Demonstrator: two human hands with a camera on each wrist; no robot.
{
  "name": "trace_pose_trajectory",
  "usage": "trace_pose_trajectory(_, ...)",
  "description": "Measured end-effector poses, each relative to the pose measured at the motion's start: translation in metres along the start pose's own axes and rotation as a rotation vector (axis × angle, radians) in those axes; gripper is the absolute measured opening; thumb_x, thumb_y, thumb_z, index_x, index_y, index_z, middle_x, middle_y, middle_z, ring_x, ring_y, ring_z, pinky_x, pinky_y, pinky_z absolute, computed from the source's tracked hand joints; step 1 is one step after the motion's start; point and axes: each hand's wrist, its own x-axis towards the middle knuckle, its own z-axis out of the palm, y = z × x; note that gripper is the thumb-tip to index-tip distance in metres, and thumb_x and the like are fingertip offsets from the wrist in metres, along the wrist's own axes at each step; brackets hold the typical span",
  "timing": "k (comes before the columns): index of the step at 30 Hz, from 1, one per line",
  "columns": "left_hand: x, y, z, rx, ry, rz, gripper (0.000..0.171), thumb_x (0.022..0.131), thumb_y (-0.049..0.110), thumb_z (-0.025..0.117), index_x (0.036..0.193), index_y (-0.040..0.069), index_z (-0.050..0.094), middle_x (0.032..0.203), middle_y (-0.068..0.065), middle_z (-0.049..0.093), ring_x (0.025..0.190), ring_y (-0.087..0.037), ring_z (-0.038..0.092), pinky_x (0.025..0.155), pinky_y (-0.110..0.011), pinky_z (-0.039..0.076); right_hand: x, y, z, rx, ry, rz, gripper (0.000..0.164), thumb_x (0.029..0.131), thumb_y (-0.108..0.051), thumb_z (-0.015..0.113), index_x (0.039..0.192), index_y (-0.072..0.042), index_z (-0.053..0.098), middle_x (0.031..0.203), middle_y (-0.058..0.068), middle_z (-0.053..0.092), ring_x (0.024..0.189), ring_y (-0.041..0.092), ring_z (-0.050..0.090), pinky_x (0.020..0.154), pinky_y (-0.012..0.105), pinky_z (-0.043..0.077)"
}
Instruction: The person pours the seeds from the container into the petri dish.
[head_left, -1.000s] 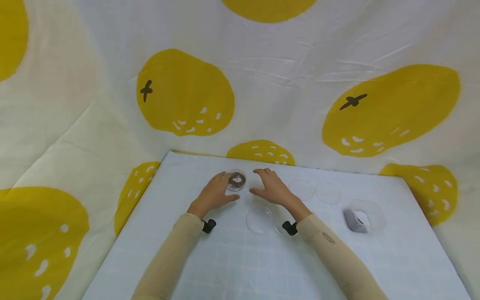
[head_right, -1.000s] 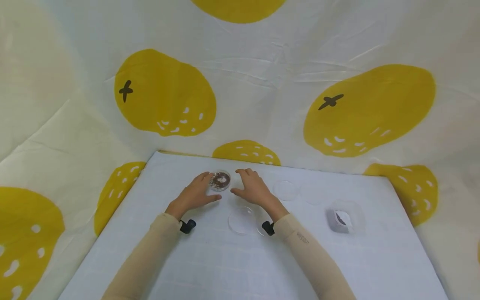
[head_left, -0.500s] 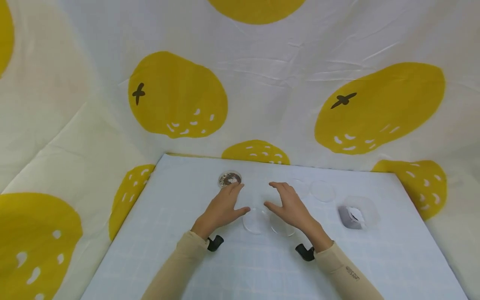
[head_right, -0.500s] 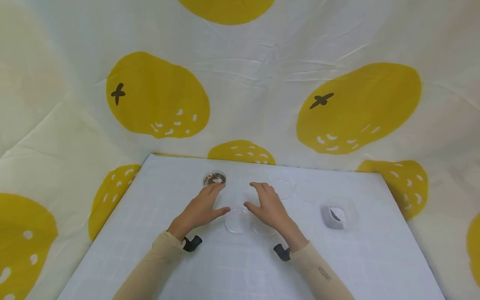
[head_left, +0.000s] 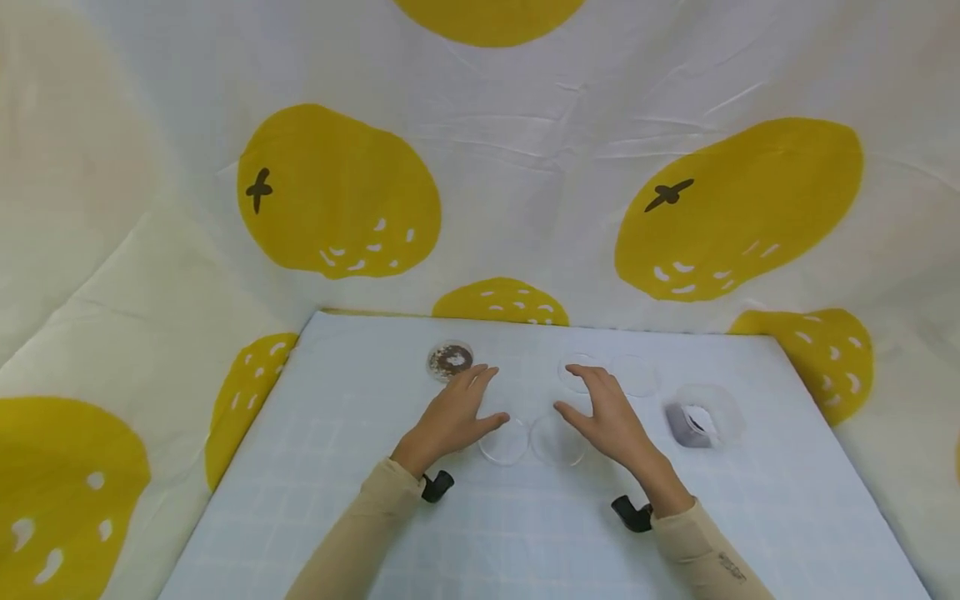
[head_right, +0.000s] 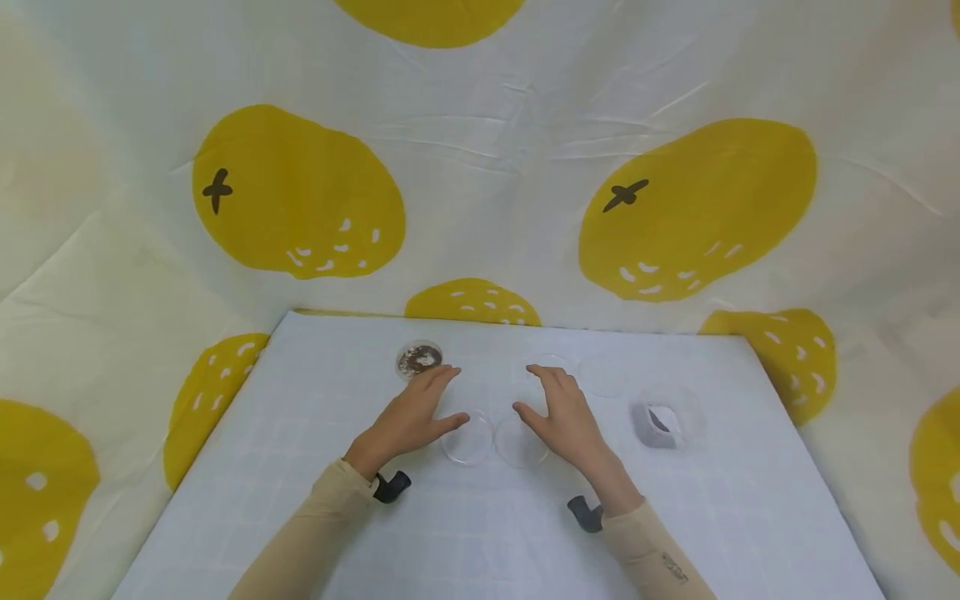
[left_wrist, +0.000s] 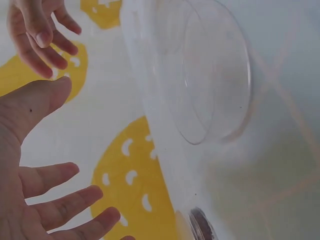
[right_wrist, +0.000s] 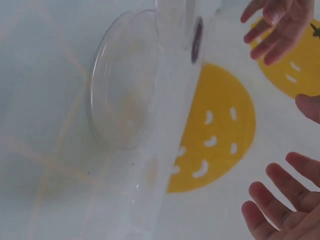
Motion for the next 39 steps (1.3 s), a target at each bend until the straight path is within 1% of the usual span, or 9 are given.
trace_pose_trajectory(5, 0.022, 0.006, 0.001, 0.025, -0.032, 0.036, 0.079, 0.092, 0.053, 0.068, 0.153, 0.011, 0.039, 0.153, -0.012, 0.041, 0.140, -0.029, 0.038, 0.111, -0.045, 0.035, -0.007, 0.012, -0.016, -0.021, 0.061, 0.010, 0.059, 0.089, -0.018, 0.077, 0.138, 0.002, 0.051, 0.132, 0.021, 0.054, 0.121, 0.039, 0.048, 0.099, 0.057, 0.042)
trace_pose_trajectory(11, 0.051, 0.020, 0.002, 0.038, -0.077, 0.081, 0.081, 0.093, 0.055, 0.065, 0.155, 0.012, 0.036, 0.155, -0.012, 0.038, 0.140, -0.029, 0.037, 0.110, -0.045, 0.036, -0.015, 0.027, -0.036, -0.046, 0.130, 0.044, 0.060, 0.088, -0.015, 0.079, 0.138, 0.004, 0.051, 0.133, 0.023, 0.053, 0.120, 0.041, 0.048, 0.097, 0.058, 0.041)
trace_pose_trajectory(17, 0.075, 0.033, 0.011, 0.036, -0.138, 0.074, 0.082, 0.093, 0.056, 0.063, 0.156, 0.014, 0.033, 0.157, -0.010, 0.034, 0.142, -0.028, 0.035, 0.108, -0.047, 0.040, -0.026, 0.035, -0.052, -0.069, 0.182, 0.096, 0.059, 0.087, -0.012, 0.079, 0.137, 0.006, 0.051, 0.130, 0.025, 0.054, 0.118, 0.042, 0.049, 0.095, 0.059, 0.041)
trace_pose_trajectory(23, 0.102, 0.045, 0.022, 0.059, -0.164, 0.076, 0.083, 0.093, 0.057, 0.063, 0.157, 0.014, 0.031, 0.158, -0.009, 0.033, 0.142, -0.028, 0.035, 0.108, -0.045, 0.039, -0.036, 0.050, -0.066, -0.126, 0.234, 0.141, 0.058, 0.086, -0.009, 0.079, 0.134, 0.008, 0.052, 0.128, 0.029, 0.053, 0.117, 0.046, 0.048, 0.095, 0.062, 0.041)
trace_pose_trajectory(27, 0.119, 0.051, 0.028, 0.047, -0.200, 0.073, 0.085, 0.093, 0.056, 0.064, 0.157, 0.013, 0.030, 0.160, -0.010, 0.030, 0.144, -0.029, 0.032, 0.110, -0.045, 0.038, -0.042, 0.067, -0.074, -0.164, 0.298, 0.130, 0.057, 0.082, -0.006, 0.081, 0.130, 0.009, 0.054, 0.126, 0.032, 0.052, 0.116, 0.049, 0.047, 0.093, 0.065, 0.039)
trace_pose_trajectory(30, 0.130, 0.052, 0.035, 0.045, -0.250, 0.042, 0.087, 0.092, 0.056, 0.066, 0.158, 0.013, 0.029, 0.161, -0.010, 0.027, 0.145, -0.028, 0.028, 0.111, -0.045, 0.036, -0.048, 0.080, -0.078, -0.210, 0.340, 0.096, 0.059, 0.078, -0.005, 0.083, 0.127, 0.010, 0.055, 0.125, 0.033, 0.053, 0.116, 0.052, 0.047, 0.094, 0.067, 0.036)
trace_pose_trajectory(32, 0.136, 0.051, 0.040, 0.055, -0.282, 0.026, 0.089, 0.091, 0.057, 0.066, 0.158, 0.013, 0.028, 0.162, -0.011, 0.026, 0.146, -0.028, 0.027, 0.112, -0.044, 0.035, -0.053, 0.087, -0.079, -0.231, 0.347, 0.096, 0.061, 0.077, -0.006, 0.084, 0.127, 0.010, 0.055, 0.126, 0.034, 0.052, 0.117, 0.053, 0.045, 0.096, 0.068, 0.034)
trace_pose_trajectory(34, 0.142, 0.049, 0.047, 0.062, -0.305, 0.012, 0.090, 0.090, 0.058, 0.067, 0.158, 0.013, 0.028, 0.161, -0.011, 0.026, 0.146, -0.029, 0.027, 0.113, -0.045, 0.033, -0.058, 0.093, -0.081, -0.240, 0.340, 0.131, 0.064, 0.077, -0.010, 0.085, 0.129, 0.010, 0.053, 0.129, 0.035, 0.050, 0.120, 0.055, 0.043, 0.097, 0.069, 0.031)
trace_pose_trajectory(39, 0.153, 0.047, 0.060, 0.071, -0.348, -0.019, 0.093, 0.088, 0.061, 0.067, 0.158, 0.015, 0.027, 0.161, -0.015, 0.024, 0.146, -0.035, 0.026, 0.115, -0.052, 0.026, -0.075, 0.110, -0.084, -0.214, 0.272, 0.317, 0.079, 0.082, -0.024, 0.083, 0.140, 0.011, 0.042, 0.140, 0.037, 0.037, 0.127, 0.058, 0.033, 0.100, 0.073, 0.024)
